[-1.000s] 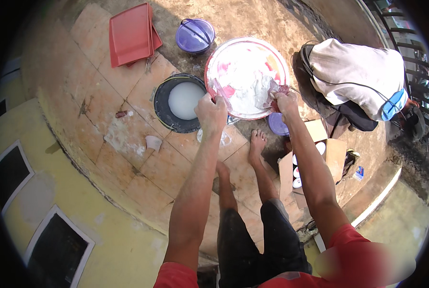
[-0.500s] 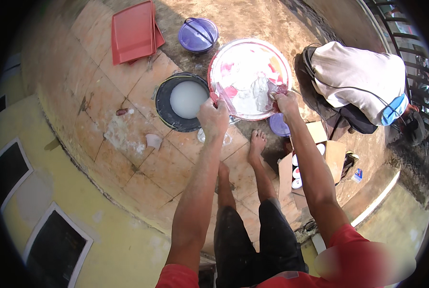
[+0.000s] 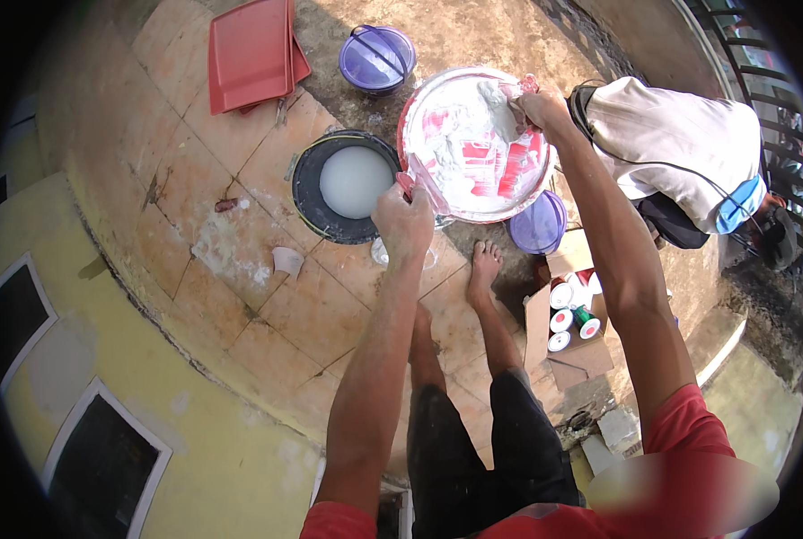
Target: The person mixes a white compound in a bucket using a trowel, then applies it to a wall corner near the floor. The person uses a trowel to scoop and spread the compound along the base of the wall.
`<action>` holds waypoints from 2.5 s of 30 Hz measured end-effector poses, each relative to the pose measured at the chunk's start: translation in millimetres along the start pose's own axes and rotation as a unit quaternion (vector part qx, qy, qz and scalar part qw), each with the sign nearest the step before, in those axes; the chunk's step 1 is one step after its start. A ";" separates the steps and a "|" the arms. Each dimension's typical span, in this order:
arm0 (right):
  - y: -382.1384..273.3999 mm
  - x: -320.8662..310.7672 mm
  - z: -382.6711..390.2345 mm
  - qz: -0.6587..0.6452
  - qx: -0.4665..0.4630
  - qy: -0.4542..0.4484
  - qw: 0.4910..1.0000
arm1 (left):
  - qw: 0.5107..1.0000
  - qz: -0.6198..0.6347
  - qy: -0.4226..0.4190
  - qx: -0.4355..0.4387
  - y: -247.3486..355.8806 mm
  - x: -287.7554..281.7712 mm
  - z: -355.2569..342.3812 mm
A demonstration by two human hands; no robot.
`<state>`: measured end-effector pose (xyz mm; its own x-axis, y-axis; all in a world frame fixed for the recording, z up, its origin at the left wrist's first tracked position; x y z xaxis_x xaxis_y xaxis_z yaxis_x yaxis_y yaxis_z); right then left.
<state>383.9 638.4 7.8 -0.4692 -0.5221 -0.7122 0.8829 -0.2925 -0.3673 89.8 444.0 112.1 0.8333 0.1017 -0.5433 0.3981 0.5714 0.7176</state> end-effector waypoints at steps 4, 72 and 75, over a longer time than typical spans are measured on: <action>-95.9 3.7 -1.7 0.057 -0.057 -0.075 0.994 | 0.999 0.014 0.019 -0.032 -14.0 -12.4 8.0; -17.4 40.3 236.0 -0.207 -0.456 0.074 0.862 | 0.832 0.440 -0.152 -0.303 -19.9 32.6 12.6; -10.2 49.3 233.1 -0.212 -0.452 0.087 0.862 | 0.838 0.435 -0.150 -0.294 -17.3 27.1 15.3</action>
<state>347.9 429.0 115.8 -0.8127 -0.3702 -0.4500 0.3223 0.3578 -0.8764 111.4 424.4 91.7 0.8042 0.5287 0.2716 -0.5940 0.6989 0.3984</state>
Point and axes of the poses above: each hand's wrist, its own z-axis away from the middle knuckle, its own x-axis out of the palm, y = z × x, the point moved 5 cm from there along -z, towards the middle knuckle
